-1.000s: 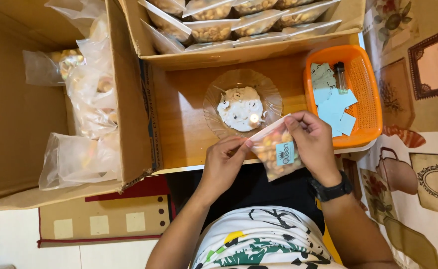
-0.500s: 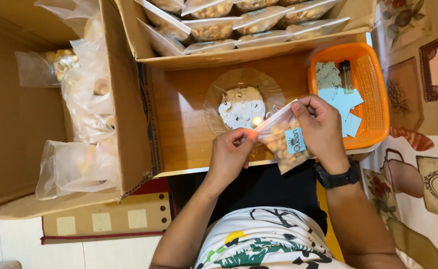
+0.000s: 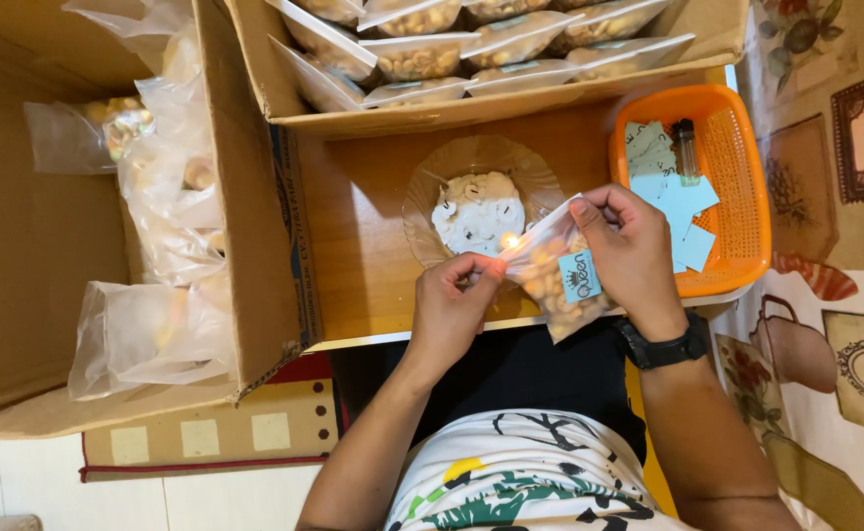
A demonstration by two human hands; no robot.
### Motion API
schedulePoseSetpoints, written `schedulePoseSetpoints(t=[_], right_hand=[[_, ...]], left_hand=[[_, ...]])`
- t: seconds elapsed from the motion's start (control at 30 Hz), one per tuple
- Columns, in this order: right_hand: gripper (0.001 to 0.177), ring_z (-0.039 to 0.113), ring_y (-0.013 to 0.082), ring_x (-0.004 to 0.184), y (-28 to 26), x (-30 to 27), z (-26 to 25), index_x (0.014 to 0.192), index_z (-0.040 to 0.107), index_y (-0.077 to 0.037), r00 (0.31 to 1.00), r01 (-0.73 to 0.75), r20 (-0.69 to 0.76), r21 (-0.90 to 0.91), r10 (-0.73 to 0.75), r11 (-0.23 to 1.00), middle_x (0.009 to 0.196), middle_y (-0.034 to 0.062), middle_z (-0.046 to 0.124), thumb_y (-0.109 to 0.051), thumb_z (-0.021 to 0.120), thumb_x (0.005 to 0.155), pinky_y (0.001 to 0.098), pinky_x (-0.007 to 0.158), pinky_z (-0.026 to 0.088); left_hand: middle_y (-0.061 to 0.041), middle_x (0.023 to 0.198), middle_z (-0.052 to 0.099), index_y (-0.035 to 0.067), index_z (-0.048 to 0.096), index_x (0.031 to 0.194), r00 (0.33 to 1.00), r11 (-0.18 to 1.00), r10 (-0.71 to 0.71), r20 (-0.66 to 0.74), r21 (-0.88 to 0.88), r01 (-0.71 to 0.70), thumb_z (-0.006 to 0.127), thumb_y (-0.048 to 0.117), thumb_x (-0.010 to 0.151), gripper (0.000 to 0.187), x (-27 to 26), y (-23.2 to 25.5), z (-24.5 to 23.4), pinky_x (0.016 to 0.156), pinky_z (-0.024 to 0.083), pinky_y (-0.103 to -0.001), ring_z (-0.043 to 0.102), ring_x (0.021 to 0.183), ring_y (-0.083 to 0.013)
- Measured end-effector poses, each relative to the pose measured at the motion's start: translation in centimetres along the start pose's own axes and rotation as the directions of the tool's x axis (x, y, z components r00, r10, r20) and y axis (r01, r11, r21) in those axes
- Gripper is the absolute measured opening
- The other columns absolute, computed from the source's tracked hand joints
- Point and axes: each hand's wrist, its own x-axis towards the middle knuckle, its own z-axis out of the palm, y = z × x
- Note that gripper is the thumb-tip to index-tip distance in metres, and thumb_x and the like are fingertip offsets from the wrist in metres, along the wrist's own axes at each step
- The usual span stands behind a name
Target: The person is labeling and packaging small bags of snacks into a cardboard box.
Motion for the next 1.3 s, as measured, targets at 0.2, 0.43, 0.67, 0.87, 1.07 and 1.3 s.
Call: schedulePoseSetpoints(t=[0.2, 0.43, 0.67, 0.87, 1.07, 1.3], right_hand=[[0.014, 0.042, 0.0077, 0.061, -0.9, -0.3, 0.4, 0.094, 0.074, -0.011, 1.0, 0.002, 0.005, 0.007, -0.002, 1.0, 0.058, 0.0021, 0.054, -0.014, 0.069, 0.106, 0.0256, 0.06, 0.04], [0.011, 0.045, 0.0077, 0.064, -0.3, -0.6, 0.8, 0.096, 0.074, -0.009, 1.0, -0.005, 0.013, 0.01, 0.005, 1.0, 0.062, 0.004, 0.058, -0.014, 0.07, 0.105, 0.0251, 0.061, 0.044], [0.01, 0.049, 0.0073, 0.067, 0.6, -0.7, 1.3, 0.096, 0.074, -0.009, 1.0, -0.002, 0.028, 0.023, 0.001, 1.0, 0.065, 0.0045, 0.063, -0.012, 0.07, 0.104, 0.0248, 0.063, 0.047], [0.01, 0.05, 0.0067, 0.069, -0.1, -1.0, 1.7, 0.096, 0.075, -0.01, 0.999, -0.005, 0.036, 0.042, 0.004, 0.999, 0.067, 0.0037, 0.064, -0.014, 0.07, 0.104, 0.0257, 0.064, 0.049], [0.01, 0.051, 0.0071, 0.071, -0.2, -1.3, 1.9, 0.096, 0.075, -0.011, 0.999, -0.01, 0.052, 0.041, 0.008, 0.999, 0.069, 0.0037, 0.065, -0.015, 0.07, 0.103, 0.0267, 0.067, 0.05], [0.009, 0.053, 0.0079, 0.074, -0.3, -1.6, 2.4, 0.097, 0.075, -0.011, 0.998, -0.029, 0.064, 0.016, 0.028, 0.999, 0.071, 0.0048, 0.068, -0.017, 0.071, 0.102, 0.0303, 0.07, 0.052]], left_hand=[[-0.007, 0.053, 0.055, 0.0, 0.074, 0.078, 1.0, 1.0, 0.015, -0.014, -0.016, -0.016, 0.069, 0.009, 0.091, 0.016, -0.5, -0.2, -0.4, 0.032, 0.044, -0.023, 0.056, 0.033, -0.014], [-0.007, 0.054, 0.054, 0.001, 0.075, 0.079, 0.999, 0.999, 0.04, -0.015, -0.026, -0.041, 0.07, 0.01, 0.092, 0.017, -1.2, -0.1, -1.0, 0.034, 0.044, -0.024, 0.056, 0.033, -0.0144], [-0.006, 0.055, 0.053, 0.0, 0.076, 0.081, 0.997, 0.997, 0.081, -0.013, -0.018, -0.081, 0.07, 0.011, 0.093, 0.016, -1.6, -0.3, -1.5, 0.036, 0.045, -0.023, 0.057, 0.034, -0.0139], [-0.007, 0.057, 0.054, 0.0, 0.077, 0.086, 0.996, 0.996, 0.083, -0.03, -0.016, -0.083, 0.07, 0.01, 0.093, 0.015, -1.9, -1.3, -1.9, 0.036, 0.046, -0.024, 0.057, 0.034, -0.014], [-0.007, 0.057, 0.054, -0.002, 0.077, 0.088, 0.996, 0.996, 0.085, -0.036, -0.014, -0.086, 0.069, 0.009, 0.093, 0.015, -2.1, -2.0, -2.2, 0.036, 0.046, -0.025, 0.057, 0.034, -0.0142], [-0.007, 0.056, 0.054, -0.001, 0.078, 0.086, 0.997, 0.998, 0.067, -0.04, -0.018, -0.068, 0.07, 0.012, 0.094, 0.017, -2.6, -2.1, -2.6, 0.034, 0.045, -0.025, 0.057, 0.034, -0.0148]])
